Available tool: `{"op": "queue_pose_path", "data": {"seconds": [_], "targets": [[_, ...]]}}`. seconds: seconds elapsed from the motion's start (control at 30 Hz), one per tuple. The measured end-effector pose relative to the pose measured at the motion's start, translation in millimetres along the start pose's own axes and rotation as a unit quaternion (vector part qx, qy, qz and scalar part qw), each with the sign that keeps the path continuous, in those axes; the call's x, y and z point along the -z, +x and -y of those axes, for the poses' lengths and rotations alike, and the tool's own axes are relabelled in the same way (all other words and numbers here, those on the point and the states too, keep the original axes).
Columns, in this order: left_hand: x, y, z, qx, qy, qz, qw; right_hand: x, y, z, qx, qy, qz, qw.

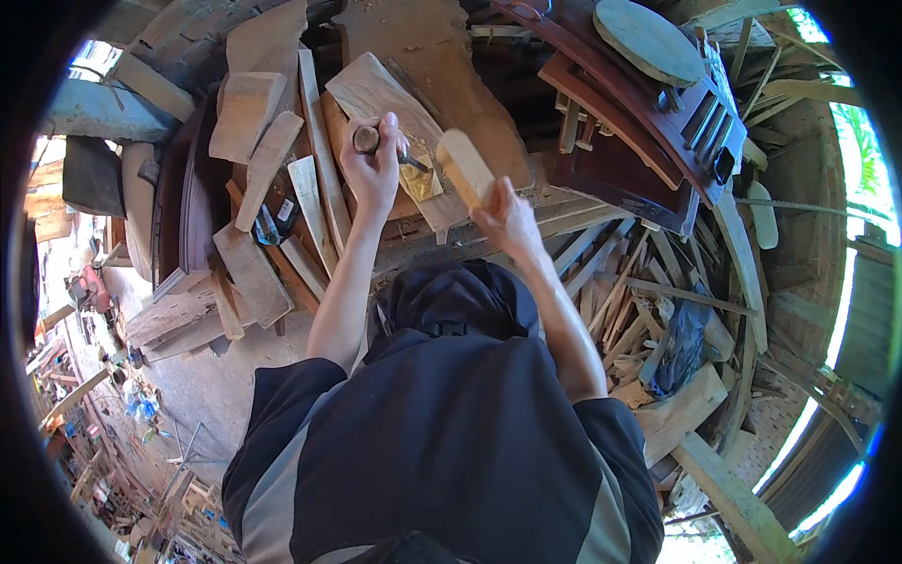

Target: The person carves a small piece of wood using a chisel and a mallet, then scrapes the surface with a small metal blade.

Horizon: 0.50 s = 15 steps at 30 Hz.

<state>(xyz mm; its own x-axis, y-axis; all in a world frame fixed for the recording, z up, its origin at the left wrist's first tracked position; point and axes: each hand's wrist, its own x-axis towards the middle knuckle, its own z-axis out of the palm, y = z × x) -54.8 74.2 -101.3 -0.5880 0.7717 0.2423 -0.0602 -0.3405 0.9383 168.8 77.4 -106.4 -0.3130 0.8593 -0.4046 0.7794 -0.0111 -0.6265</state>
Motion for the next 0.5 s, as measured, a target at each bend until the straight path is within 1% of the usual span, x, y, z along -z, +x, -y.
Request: {"op": "queue_pose_path", "data": {"seconds": [0.03,0.1,0.17,0.23,0.27,0.3,0.37,0.4,0.43,0.47,0.5], "targets": [[-0.7,0.1,-2.5,0.002,0.023,0.004,1.000,11.4,0.5,12.4,0.000,0.001,0.000,1.000],[0.4,-0.2,-1.9,0.002,0.032,0.009,0.999,41.9,-2.1,43.2,0.100,0.018,-0.109,0.989],[4.7,0.3,7.9,-0.006,0.116,0.018,0.993,82.3,-15.2,89.0,0.126,0.029,-0.121,0.984],[0.1,-2.7,2.3,-0.011,0.092,0.016,0.996,105.1,-30.6,125.5,0.245,0.075,-0.194,0.947],[-2.8,-3.0,0.2,-0.014,0.068,0.012,0.998,115.3,-38.5,139.3,0.275,0.058,-0.212,0.936],[-3.6,-2.7,3.2,-0.017,0.067,0.014,0.998,115.9,-41.4,146.7,0.275,0.058,-0.216,0.935],[-3.9,-2.9,10.2,-0.045,0.071,0.015,0.996,112.3,-45.5,157.2,0.383,0.036,-0.216,0.897],[-6.3,-5.8,2.2,-0.048,0.085,0.013,0.995,106.8,-33.3,148.8,0.427,-0.021,-0.170,0.888],[-6.9,-6.2,5.1,-0.051,0.083,0.018,0.995,101.7,-27.9,147.4,0.406,-0.104,-0.126,0.899],[-6.8,-6.3,10.8,-0.055,0.110,0.004,0.992,104.5,-24.8,150.2,0.323,-0.141,-0.058,0.934],[-7.7,-5.0,8.7,-0.057,0.137,-0.005,0.989,107.6,-26.2,154.1,0.231,-0.173,0.010,0.958]]}}
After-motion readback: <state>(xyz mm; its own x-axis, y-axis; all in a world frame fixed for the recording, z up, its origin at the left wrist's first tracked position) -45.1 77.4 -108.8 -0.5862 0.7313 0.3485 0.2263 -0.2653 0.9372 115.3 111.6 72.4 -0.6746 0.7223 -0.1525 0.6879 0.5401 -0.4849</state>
